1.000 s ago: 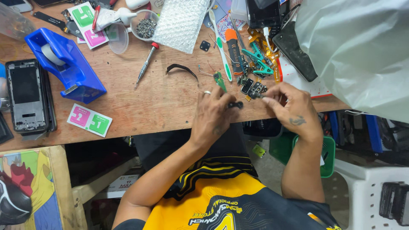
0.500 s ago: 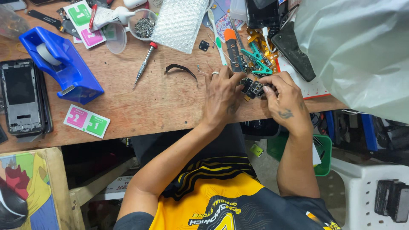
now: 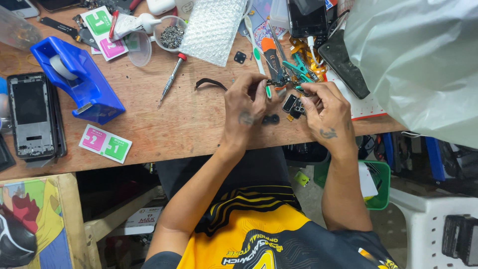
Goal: The person sorts small electronic components and ribbon cables on a cluttered workbench. They pick up items, separate them, and place some into a small plastic container while handling others individually.
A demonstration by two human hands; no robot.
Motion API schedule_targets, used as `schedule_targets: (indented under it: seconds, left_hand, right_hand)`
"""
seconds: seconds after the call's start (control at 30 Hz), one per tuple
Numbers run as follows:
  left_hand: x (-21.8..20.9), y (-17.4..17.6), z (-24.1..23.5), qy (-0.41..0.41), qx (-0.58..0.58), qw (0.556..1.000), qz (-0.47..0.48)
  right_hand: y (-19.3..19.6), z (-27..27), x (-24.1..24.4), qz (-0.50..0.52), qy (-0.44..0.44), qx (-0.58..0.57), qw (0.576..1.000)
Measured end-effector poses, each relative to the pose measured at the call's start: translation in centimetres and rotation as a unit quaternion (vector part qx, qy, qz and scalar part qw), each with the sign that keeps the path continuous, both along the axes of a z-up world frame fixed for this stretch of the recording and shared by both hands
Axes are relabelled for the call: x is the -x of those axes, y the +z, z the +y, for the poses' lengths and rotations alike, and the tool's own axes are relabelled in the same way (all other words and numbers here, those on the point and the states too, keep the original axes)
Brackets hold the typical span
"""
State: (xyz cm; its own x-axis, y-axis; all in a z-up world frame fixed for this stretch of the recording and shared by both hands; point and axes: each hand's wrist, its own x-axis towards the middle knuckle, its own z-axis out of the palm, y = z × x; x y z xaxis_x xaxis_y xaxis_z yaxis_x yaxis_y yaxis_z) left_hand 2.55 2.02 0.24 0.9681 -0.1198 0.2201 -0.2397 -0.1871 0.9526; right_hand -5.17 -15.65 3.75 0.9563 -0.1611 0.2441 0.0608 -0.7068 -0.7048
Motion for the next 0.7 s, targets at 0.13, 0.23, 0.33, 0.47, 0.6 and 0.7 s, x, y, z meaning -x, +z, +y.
schedule_targets:
  seconds: [0.13, 0.23, 0.33, 0.47, 0.6, 0.7]
  left_hand:
    - [0.0, -0.2, 0.4, -0.008, 0.067, 0.99, 0.125]
    - [0.0, 0.0, 0.7, -0.013, 0.094, 0.988, 0.124]
    - [0.1, 0.4, 0.9, -0.024, 0.1, 0.986, 0.128]
    - [0.1, 0.6, 1.3, -0.041, 0.096, 0.985, 0.137]
    - [0.4, 0.4, 1.6, -0.056, 0.125, 0.979, 0.152]
    - [0.4, -0.1, 1.6, -0.065, 0.205, 0.959, 0.186]
  right_hand:
    - [-0.1, 1.1, -1.2, 0.019, -0.008, -0.011, 1.0]
    - [0.1, 1.6, -1.9, -0.016, 0.03, 0.004, 0.999]
    - [0.1, 2.1, -2.6, -0.049, 0.064, 0.051, 0.995]
    - [-0.4, 2.0, -3.4, -0.052, 0.085, 0.132, 0.986]
    - [-1.1, 2.2, -3.7, -0.056, 0.05, 0.102, 0.992]
    - [-1.1, 2.3, -3.3, -0.055, 0.033, 0.035, 0.997]
